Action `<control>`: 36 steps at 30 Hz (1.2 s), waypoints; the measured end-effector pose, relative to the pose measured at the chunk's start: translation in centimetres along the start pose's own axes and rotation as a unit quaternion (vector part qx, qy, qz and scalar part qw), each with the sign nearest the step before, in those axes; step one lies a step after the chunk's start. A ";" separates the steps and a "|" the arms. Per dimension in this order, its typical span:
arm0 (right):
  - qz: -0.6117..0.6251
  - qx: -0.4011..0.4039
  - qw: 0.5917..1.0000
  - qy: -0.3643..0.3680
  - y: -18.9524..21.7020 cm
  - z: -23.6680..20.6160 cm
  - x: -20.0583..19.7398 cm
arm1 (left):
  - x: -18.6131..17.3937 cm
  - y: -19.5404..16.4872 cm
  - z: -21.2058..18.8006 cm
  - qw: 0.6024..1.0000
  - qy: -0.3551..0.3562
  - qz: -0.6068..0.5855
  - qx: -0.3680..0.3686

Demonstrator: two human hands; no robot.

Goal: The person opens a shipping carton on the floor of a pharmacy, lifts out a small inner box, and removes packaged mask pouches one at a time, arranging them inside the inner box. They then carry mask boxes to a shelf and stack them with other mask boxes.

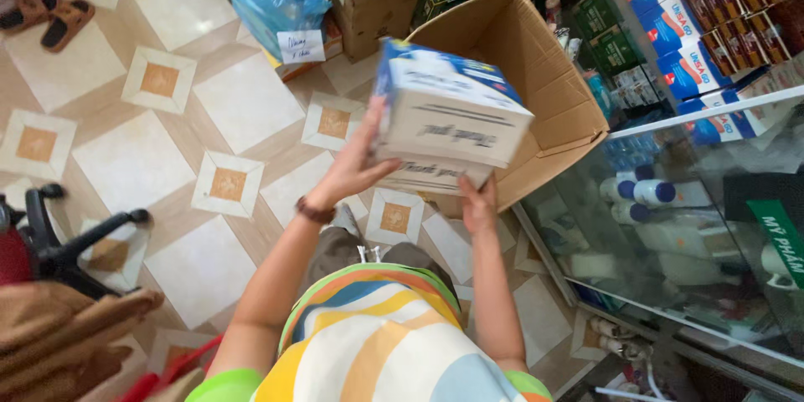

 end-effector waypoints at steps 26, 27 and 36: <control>0.181 0.097 0.957 -0.207 1.9 28.9 -2.8 | 20.1 11.9 27.3 0.883 0.275 0.303 -0.229; 0.186 0.103 0.952 -0.222 1.9 29.4 -3.0 | 20.0 12.3 26.5 0.859 0.307 0.327 -0.245; 0.254 0.082 0.926 -0.266 1.2 29.8 -2.4 | 18.9 13.8 23.2 0.883 0.272 0.284 -0.255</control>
Point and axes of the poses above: each hand's wrist, its own z-axis towards the middle knuckle, its own x-axis out of the palm, y = z × x, the point moved 6 cm from there along z, towards the middle knuckle, and after that the axes turned 8 degrees about z, right-handed, at the moved point
